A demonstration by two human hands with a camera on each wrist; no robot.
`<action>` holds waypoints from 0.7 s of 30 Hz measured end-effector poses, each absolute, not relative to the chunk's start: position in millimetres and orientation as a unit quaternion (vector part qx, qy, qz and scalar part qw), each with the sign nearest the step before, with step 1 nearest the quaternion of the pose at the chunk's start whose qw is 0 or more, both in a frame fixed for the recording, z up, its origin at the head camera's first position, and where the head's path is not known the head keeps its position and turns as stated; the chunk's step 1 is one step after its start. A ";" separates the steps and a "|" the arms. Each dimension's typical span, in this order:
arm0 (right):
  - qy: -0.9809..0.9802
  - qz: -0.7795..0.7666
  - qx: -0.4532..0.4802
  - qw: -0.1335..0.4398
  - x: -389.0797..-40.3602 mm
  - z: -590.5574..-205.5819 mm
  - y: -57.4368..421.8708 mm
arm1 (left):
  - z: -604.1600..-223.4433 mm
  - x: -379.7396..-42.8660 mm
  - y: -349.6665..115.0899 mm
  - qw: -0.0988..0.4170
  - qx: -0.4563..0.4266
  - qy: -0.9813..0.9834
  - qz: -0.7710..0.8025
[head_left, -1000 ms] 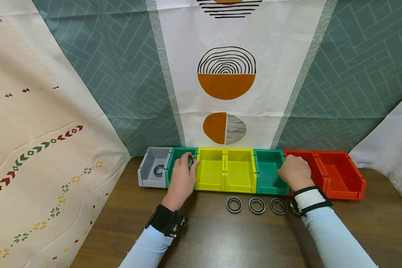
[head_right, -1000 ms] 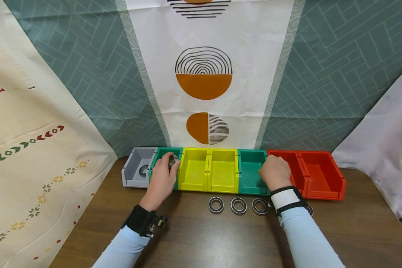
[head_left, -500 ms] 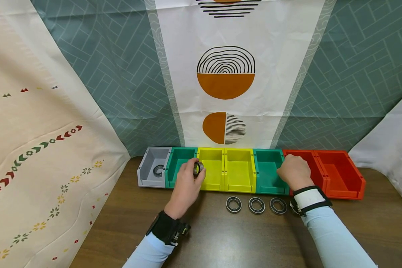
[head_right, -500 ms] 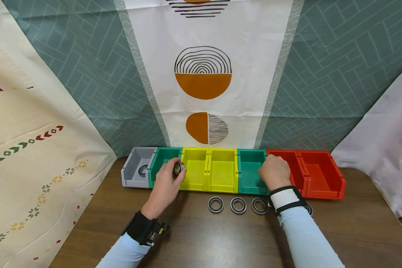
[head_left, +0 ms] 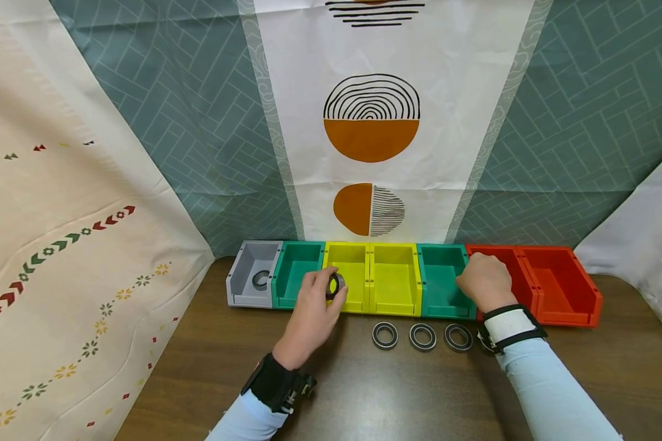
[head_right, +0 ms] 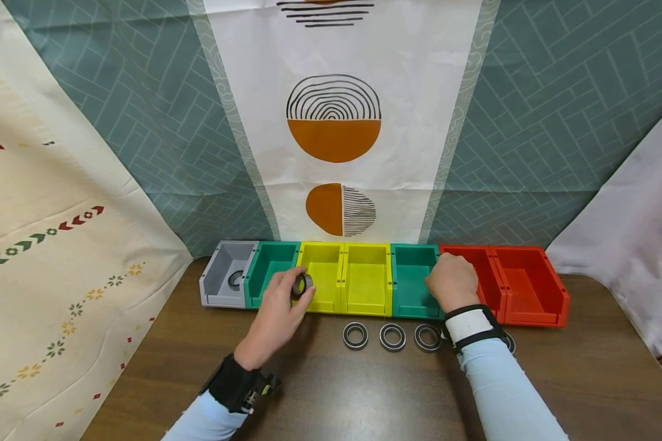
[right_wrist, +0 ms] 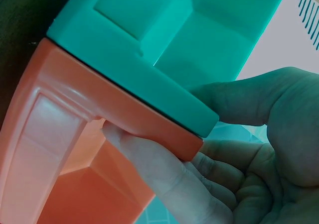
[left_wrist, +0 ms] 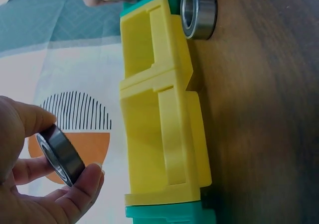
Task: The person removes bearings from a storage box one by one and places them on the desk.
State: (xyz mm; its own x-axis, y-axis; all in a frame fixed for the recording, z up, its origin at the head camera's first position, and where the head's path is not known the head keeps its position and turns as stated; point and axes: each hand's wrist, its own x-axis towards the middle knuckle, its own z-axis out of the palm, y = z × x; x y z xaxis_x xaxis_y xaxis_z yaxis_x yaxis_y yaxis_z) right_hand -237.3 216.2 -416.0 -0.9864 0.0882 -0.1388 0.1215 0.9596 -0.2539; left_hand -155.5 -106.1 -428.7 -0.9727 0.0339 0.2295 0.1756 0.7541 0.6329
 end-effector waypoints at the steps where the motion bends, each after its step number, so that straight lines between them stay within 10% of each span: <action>1: 0.988 -0.133 0.052 0.062 -237.2 -415.8 216.3 | -429.5 -154.5 -106.3 0.098 -0.059 -0.931 -0.347; 21: 0.988 -0.131 0.050 0.059 -238.2 -417.0 217.1 | -439.8 -135.9 -97.0 -0.009 -0.150 -0.954 -0.261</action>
State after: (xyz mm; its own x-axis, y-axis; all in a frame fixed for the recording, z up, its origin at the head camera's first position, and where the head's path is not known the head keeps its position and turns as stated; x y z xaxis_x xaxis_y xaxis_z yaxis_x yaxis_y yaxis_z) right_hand -238.2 217.1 -417.0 -0.9881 0.0828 -0.1297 0.1137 0.9608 -0.2530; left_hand -135.9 -97.0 -439.8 -0.9546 0.2914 0.0618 0.2824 0.8189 0.4997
